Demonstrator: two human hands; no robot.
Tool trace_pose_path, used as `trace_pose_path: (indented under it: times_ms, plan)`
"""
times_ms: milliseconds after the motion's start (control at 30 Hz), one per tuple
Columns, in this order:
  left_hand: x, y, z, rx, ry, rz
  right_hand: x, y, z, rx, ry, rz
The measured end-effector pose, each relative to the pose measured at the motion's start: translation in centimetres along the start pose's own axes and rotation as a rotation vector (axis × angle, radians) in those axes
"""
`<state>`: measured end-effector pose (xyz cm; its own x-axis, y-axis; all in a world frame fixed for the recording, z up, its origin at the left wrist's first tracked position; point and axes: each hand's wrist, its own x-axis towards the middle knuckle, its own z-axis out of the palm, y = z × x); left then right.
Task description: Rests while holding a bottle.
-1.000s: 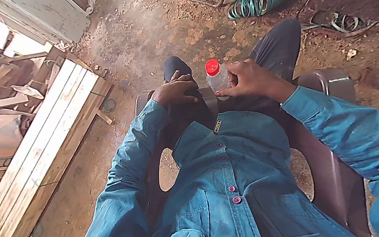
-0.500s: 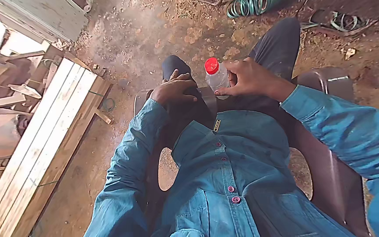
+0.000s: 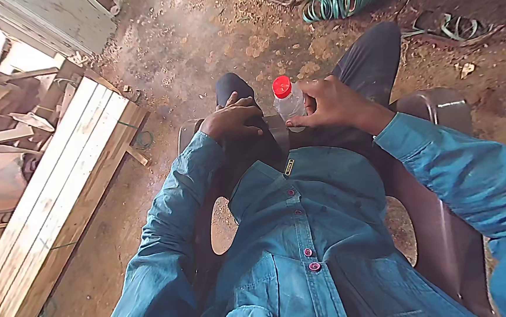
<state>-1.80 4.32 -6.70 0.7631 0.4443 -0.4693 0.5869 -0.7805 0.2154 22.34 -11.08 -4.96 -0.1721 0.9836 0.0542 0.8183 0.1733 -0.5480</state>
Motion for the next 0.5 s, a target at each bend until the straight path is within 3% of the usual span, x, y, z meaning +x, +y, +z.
trace_pose_path:
  times_ms: [500]
  plan:
    - [-0.04,-0.12,0.16,-0.012,0.013,-0.002,0.07,0.1,0.06,-0.012,0.0,-0.008]
